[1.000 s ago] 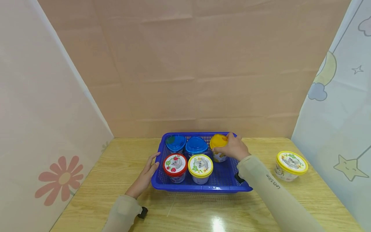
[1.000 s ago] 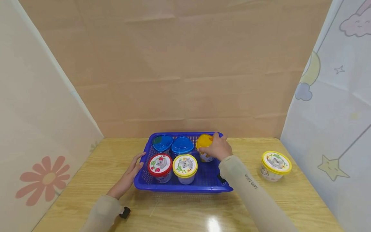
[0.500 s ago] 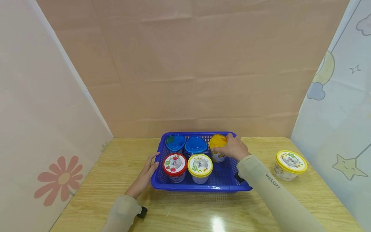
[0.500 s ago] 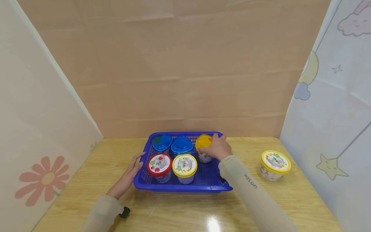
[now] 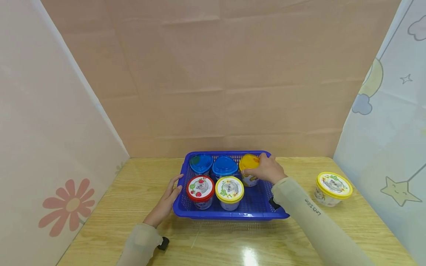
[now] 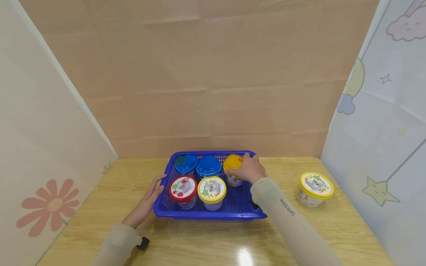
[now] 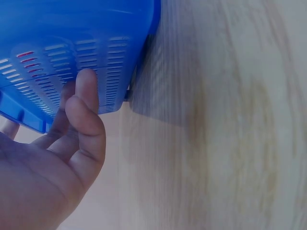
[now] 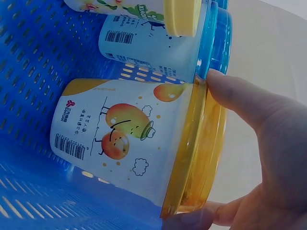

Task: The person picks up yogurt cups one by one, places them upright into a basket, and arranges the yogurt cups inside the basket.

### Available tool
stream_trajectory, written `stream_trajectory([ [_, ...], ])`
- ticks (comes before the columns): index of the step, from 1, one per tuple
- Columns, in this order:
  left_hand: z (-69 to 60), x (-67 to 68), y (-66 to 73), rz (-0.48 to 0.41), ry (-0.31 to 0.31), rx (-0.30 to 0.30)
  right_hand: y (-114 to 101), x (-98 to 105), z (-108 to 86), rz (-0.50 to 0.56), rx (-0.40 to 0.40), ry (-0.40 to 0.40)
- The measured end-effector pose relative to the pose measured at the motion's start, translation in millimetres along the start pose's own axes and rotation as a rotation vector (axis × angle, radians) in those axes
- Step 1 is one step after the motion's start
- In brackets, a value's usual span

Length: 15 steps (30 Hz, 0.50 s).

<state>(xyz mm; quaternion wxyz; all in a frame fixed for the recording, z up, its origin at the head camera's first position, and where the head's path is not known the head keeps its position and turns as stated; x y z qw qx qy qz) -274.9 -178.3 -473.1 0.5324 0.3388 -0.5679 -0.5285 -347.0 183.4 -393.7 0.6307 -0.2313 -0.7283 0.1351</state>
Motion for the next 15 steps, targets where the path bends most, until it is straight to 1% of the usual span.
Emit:
stream_trajectory([
  [15, -0.1, -0.1, -0.7, 0.0, -0.001, 0.003, -0.7, 0.9, -1.8, 0.012, -0.002, -0.008],
])
Point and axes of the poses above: each hand's wrist, its own z-axis towards the middle knuckle, its own x-axis out of the back of the hand, y = z × x, the point moved 6 cm from there along z, towards the middle knuckle, and after that the axes turned 9 degrees about -x, right-handed, at the moved point
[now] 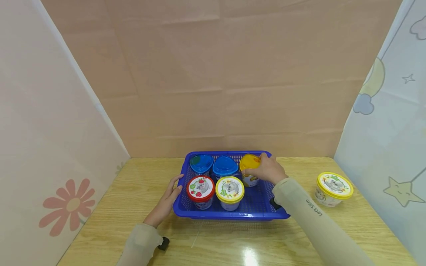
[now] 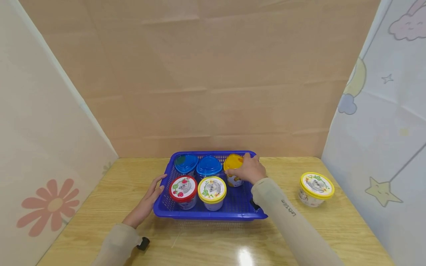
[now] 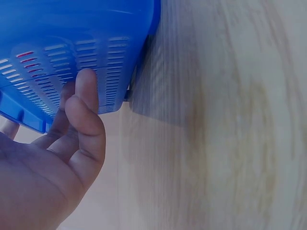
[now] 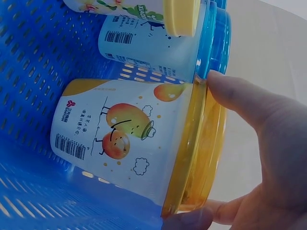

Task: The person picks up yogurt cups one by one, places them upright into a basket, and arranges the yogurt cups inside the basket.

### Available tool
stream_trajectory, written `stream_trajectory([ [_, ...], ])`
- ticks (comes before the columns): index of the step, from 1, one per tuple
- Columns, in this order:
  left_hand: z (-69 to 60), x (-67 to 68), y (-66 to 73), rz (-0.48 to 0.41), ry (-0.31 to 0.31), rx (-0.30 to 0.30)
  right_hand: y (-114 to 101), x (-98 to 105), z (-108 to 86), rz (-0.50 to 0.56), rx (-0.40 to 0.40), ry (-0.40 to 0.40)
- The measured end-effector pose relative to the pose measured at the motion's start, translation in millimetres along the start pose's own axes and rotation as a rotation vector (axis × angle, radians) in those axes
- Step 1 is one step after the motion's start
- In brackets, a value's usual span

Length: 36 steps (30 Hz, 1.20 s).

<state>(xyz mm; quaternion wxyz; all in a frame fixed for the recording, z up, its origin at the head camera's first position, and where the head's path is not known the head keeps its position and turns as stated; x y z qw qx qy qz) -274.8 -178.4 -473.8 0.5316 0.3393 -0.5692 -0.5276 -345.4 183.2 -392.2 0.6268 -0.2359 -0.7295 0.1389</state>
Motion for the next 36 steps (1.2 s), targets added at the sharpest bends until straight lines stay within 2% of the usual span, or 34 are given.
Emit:
stream_trajectory([
  [29, 1.9, -0.8, -1.7, -0.005, -0.004, -0.016, 3.3, -0.9, 0.4, 0.008, 0.003, 0.006],
  [36, 2.3, -0.9, -1.7, -0.021, -0.013, -0.02, 2.1, 4.5, -2.7, 0.008, 0.032, 0.022],
])
Point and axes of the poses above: each hand's wrist, its own z-axis towards the middle knuckle, its own x-axis out of the back of the hand, y = z × x, the point moved 6 cm from there along z, towards the middle knuckle, and after that the axes turned 9 degrees about -x, right-handed, at the moved point
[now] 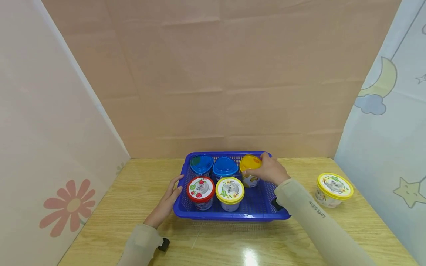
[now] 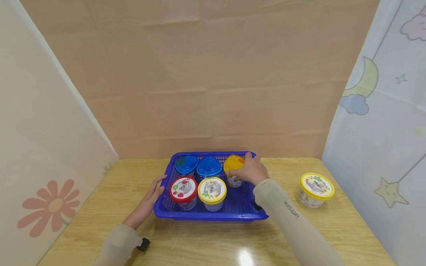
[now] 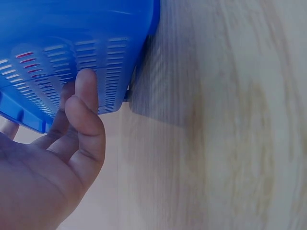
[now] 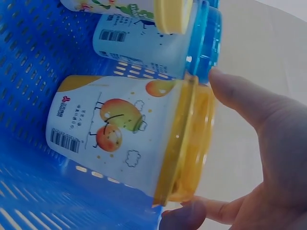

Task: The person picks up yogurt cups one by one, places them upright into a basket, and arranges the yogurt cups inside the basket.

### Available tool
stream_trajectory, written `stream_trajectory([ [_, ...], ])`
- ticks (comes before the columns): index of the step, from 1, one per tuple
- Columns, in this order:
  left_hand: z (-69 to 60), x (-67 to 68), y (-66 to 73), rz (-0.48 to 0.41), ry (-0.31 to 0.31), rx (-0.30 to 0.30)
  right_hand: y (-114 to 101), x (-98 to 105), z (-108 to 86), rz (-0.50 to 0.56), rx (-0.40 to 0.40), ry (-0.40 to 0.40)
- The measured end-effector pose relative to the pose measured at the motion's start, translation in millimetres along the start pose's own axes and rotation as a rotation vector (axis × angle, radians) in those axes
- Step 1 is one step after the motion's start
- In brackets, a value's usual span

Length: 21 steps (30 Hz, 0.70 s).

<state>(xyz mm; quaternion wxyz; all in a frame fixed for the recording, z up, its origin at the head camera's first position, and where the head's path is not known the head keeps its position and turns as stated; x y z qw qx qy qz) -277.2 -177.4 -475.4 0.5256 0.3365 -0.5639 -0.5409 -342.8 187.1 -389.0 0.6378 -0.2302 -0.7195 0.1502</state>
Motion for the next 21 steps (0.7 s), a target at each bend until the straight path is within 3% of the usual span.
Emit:
stream_trajectory([
  [10, -0.6, 0.1, -0.1, -0.013, 0.004, 0.01, 0, 14, -4.6, -0.038, 0.013, 0.007],
  [21, -1.5, -0.3, 0.6, -0.018, 0.002, 0.019, 8, 31, -13.9, 0.011, 0.008, -0.013],
])
Point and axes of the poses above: each hand's wrist, its own z-axis towards the middle knuckle, its own x-axis out of the back of the hand, y = z × x, the point moved 6 cm from there along z, towards the middle knuckle, and after that the axes turned 9 degrees about -x, right-handed, at the moved point
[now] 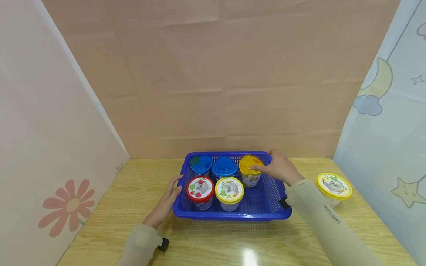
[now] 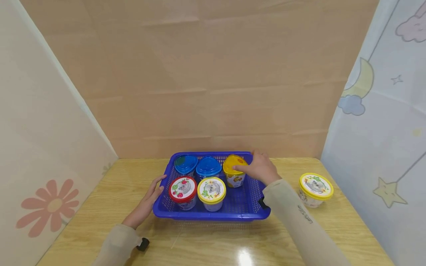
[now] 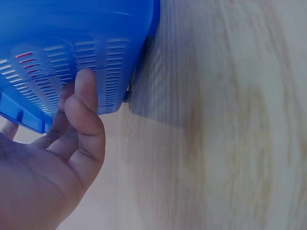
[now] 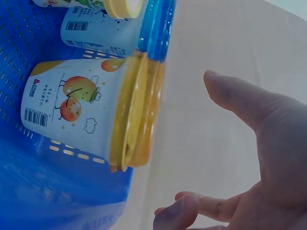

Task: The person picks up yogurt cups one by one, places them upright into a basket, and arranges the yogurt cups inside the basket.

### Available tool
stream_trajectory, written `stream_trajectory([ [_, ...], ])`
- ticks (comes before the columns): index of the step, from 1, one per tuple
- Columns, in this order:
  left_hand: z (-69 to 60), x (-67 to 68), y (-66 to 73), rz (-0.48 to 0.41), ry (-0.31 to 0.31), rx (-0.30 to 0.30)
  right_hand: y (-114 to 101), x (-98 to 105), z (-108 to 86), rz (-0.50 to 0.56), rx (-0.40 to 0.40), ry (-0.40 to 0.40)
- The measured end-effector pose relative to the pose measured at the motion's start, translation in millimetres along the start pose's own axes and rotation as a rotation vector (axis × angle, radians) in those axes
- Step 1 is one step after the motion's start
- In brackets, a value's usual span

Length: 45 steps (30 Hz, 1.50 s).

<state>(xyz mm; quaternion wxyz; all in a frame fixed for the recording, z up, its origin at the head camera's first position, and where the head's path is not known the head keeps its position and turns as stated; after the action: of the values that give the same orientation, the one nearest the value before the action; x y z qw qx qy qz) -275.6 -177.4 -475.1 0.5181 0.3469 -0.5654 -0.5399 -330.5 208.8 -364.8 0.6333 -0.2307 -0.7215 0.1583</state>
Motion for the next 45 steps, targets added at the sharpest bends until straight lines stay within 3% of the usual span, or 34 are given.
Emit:
stream_trajectory([
  [7, -0.3, -1.7, -0.8, 0.005, 0.007, 0.0, 10, 8, -8.9, 0.001, 0.01, 0.026],
  [20, -1.9, -4.4, 0.9, 0.011, 0.01, 0.017, 55, 30, -27.8, -0.014, -0.057, 0.096],
  [31, -0.8, -6.1, 1.6, 0.007, 0.013, 0.023, 108, 57, -42.3, -0.043, -0.177, 0.174],
  [36, -1.6, -5.9, 0.1, 0.009, 0.014, 0.027, 132, 63, -47.4, -0.077, -0.225, 0.168],
  [45, -1.5, -5.3, -0.9, -0.001, 0.011, 0.021, 169, 71, -51.8, -0.113, -0.388, 0.162],
])
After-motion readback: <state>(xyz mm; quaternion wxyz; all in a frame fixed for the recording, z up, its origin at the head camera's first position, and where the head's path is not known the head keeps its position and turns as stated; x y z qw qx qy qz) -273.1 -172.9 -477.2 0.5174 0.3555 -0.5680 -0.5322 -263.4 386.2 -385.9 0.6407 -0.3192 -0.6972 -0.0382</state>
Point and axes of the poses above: each hand's wrist, its own z-axis towards the middle knuckle, its own x-axis out of the back of the hand, y = z × x, the point moved 6 cm from there along z, towards the middle knuckle, and after that the axes turned 9 degrees about -x, right-handed, at the moved point
